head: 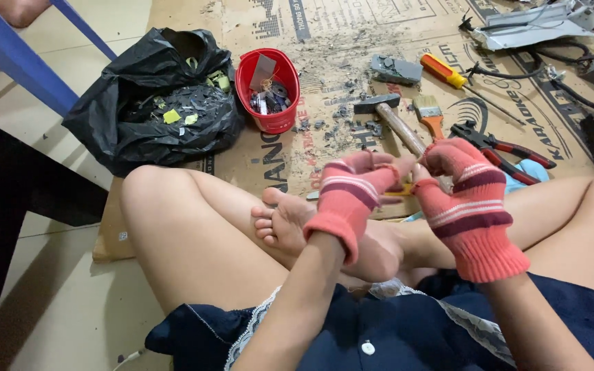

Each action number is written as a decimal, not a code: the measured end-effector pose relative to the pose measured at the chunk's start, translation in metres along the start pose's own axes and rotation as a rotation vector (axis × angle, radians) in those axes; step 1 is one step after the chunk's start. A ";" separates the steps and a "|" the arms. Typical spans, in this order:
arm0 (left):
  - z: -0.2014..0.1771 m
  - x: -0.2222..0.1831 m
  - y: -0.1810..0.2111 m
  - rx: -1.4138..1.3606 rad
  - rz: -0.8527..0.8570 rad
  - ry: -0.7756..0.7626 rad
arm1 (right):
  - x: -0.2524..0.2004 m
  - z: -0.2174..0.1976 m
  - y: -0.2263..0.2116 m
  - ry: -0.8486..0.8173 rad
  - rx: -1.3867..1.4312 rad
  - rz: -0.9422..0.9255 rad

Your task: The person uses a hammer to strike components on a circuit board and manually manipulates small electronic parts while wearing gloves.

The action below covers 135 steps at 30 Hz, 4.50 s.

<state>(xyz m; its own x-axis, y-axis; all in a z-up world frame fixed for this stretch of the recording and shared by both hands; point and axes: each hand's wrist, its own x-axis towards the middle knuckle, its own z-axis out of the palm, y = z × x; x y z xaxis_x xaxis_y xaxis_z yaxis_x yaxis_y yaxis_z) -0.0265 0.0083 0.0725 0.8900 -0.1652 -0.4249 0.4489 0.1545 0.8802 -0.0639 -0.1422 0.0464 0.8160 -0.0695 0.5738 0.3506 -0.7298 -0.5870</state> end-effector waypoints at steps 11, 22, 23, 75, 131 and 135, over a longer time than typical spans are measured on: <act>-0.027 0.023 -0.054 -0.545 -0.249 -0.603 | 0.002 -0.015 -0.009 -0.177 0.711 0.469; -0.026 0.018 -0.042 -0.284 -0.104 -0.515 | -0.006 -0.008 0.017 -0.260 0.810 0.605; -0.032 0.018 -0.044 -0.284 -0.057 -0.622 | -0.008 -0.007 0.019 -0.276 0.853 0.611; -0.024 0.028 -0.049 -0.366 0.048 -0.531 | 0.001 -0.012 0.001 -0.031 0.612 0.473; -0.197 0.160 -0.092 -0.764 -0.217 0.247 | 0.218 0.332 -0.126 -0.694 0.176 0.286; -0.179 0.068 -0.053 -1.041 0.039 0.295 | 0.231 0.404 -0.105 -0.860 0.049 0.289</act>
<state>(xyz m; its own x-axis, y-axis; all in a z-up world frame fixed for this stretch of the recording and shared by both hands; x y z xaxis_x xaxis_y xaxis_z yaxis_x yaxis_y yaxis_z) 0.0242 0.1636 -0.0410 0.8271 0.0773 -0.5567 0.1430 0.9290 0.3414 0.2737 0.1931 0.0102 0.9299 0.3003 -0.2123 0.0818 -0.7317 -0.6767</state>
